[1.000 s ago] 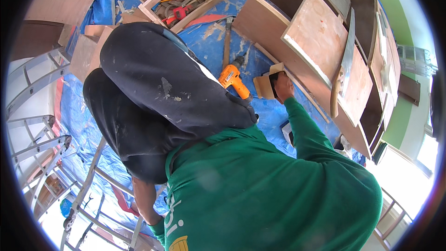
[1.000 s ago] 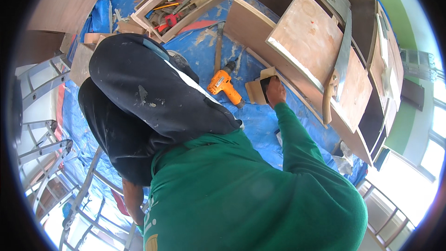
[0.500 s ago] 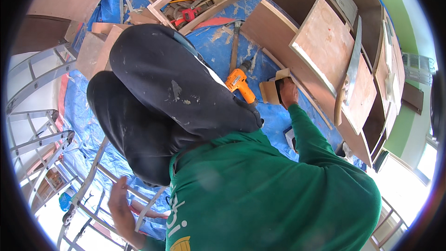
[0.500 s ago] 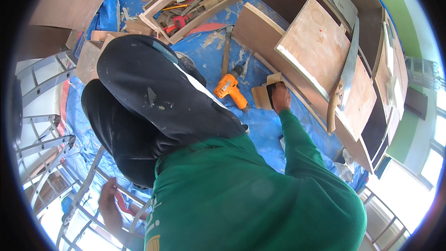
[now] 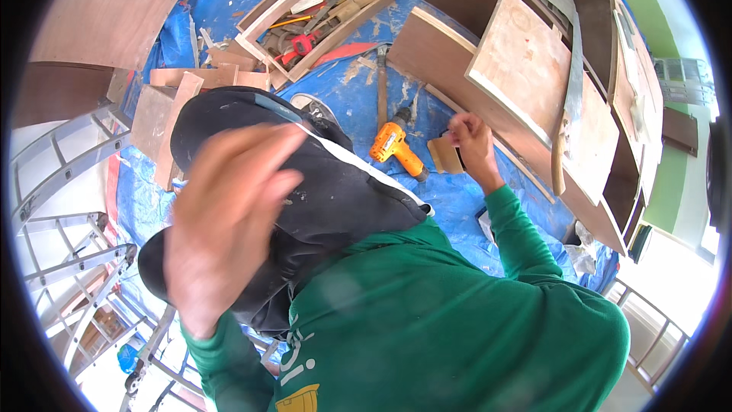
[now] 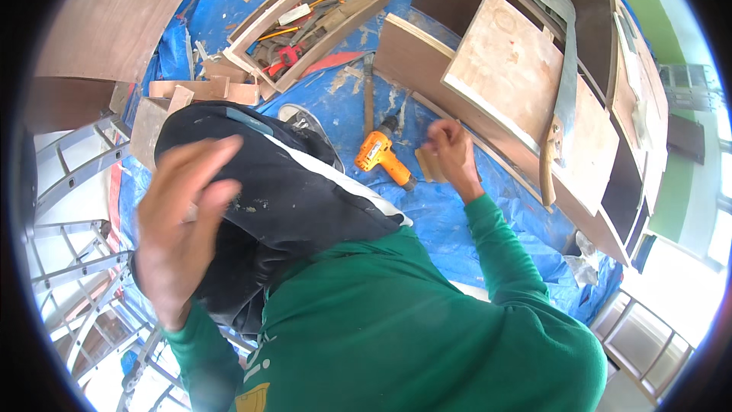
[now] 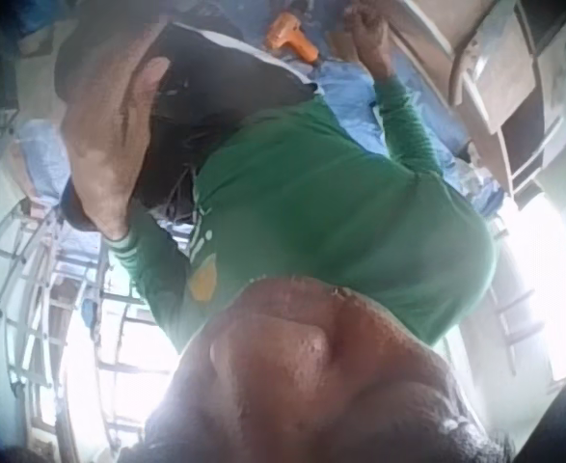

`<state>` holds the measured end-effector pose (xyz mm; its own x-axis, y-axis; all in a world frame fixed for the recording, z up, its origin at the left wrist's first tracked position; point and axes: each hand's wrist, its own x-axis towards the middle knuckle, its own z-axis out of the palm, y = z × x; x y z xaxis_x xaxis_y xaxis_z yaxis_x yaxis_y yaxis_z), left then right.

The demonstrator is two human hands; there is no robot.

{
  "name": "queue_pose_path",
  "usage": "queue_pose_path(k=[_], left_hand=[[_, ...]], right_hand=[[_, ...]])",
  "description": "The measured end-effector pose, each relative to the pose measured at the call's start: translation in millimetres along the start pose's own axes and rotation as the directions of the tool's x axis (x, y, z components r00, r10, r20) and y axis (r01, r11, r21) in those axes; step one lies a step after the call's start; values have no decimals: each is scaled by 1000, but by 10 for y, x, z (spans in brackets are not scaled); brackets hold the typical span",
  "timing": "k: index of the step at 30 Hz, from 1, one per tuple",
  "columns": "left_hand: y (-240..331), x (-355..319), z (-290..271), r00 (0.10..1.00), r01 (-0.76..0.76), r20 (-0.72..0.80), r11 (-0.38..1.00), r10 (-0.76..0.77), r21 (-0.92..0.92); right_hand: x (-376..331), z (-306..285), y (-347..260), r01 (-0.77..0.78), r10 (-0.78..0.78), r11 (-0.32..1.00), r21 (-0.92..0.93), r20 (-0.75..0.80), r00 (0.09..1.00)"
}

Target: The person assembles wooden furniture by sawing a piece of wood, aligning it with other pieces, and using a power drill to secure them together. The person handles wooden planks and uses a hand saw and a power drill.

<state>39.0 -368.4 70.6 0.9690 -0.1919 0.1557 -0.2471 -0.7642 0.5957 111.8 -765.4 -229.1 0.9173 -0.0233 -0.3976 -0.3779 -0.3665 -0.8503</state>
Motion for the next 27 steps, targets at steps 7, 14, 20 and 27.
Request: queue_pose_path(k=[7,14,20,27], left_hand=[[-319,430,776,996,48,83,898,-13,-438],[-430,287,999,964,-69,-192,528,-181,-846],[-547,99,715,938,-162,-331,719,-101,-676],[-1737,-466,-311,700,24,-394,571,-595,-820]], right_hand=[[-645,679,-2012,-292,-208,429,855,407,889],[-824,1040,-2358,-290,-230,555,780,479,847],[-674,1193,-2069,-100,-258,719,688,397,881],[657,1020,1452,458,-242,529,-714,390,888]])
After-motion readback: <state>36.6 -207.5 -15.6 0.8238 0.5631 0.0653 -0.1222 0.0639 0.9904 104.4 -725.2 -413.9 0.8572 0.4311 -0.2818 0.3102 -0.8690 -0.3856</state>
